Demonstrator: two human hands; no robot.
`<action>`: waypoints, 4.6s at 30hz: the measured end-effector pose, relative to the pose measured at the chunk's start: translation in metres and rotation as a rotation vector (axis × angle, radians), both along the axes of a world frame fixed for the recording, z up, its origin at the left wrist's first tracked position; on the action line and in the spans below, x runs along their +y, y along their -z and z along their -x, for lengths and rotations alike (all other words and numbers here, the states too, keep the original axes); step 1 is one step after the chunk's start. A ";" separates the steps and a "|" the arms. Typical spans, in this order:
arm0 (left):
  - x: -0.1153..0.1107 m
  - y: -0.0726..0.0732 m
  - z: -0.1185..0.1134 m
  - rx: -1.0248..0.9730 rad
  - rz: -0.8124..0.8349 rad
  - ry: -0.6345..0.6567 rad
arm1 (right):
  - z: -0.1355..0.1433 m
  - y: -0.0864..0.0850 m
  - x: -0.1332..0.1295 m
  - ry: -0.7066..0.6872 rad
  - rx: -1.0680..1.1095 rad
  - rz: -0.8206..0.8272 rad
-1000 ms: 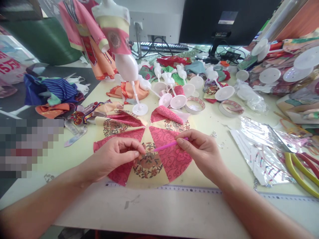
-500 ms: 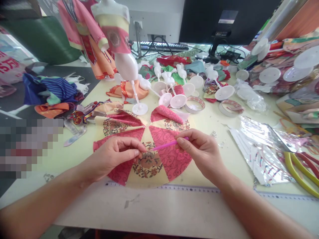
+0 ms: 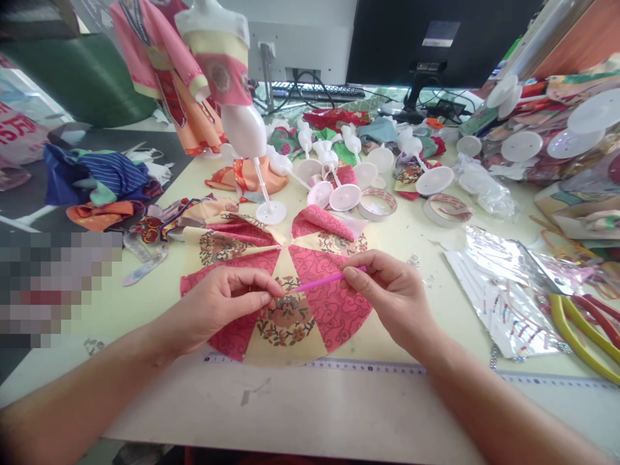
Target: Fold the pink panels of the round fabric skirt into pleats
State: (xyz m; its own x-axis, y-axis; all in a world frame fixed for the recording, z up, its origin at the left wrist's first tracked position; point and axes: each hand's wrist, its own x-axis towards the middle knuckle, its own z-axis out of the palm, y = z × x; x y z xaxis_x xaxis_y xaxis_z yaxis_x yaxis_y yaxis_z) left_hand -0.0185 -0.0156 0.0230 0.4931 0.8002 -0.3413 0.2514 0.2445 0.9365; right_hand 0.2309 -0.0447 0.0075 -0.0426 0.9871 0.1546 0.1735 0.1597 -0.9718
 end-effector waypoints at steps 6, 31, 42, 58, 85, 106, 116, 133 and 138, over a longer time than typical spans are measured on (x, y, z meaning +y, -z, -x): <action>-0.001 -0.002 0.000 0.026 -0.014 -0.006 | 0.000 0.000 0.001 0.002 -0.001 0.001; -0.001 -0.001 0.000 0.065 -0.043 0.077 | -0.001 -0.001 0.000 0.020 0.011 -0.001; -0.002 -0.001 0.000 0.069 -0.042 0.101 | 0.000 0.000 0.000 0.028 -0.013 0.001; -0.004 -0.001 -0.001 0.004 -0.061 0.217 | 0.000 0.001 0.000 0.034 -0.030 0.012; -0.005 -0.005 0.000 0.137 -0.152 0.297 | 0.000 0.001 0.000 0.012 -0.053 0.020; 0.000 -0.006 0.009 0.312 -0.343 0.217 | 0.000 0.000 0.000 0.002 -0.024 0.010; 0.002 -0.011 0.010 0.187 -0.149 0.198 | -0.001 -0.006 0.002 -0.001 0.188 0.162; 0.004 -0.009 0.010 -0.113 0.034 0.047 | 0.001 -0.011 0.006 0.088 0.361 0.365; 0.003 -0.009 0.009 -0.077 0.010 0.065 | 0.003 -0.009 0.007 0.060 0.316 0.337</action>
State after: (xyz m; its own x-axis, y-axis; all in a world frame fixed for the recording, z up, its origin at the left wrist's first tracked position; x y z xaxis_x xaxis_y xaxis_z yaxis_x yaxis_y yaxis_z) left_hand -0.0271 -0.0122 0.0320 0.5690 0.7624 -0.3081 0.1948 0.2391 0.9513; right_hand 0.2283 -0.0381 0.0168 0.0134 0.9838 -0.1788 -0.1405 -0.1752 -0.9745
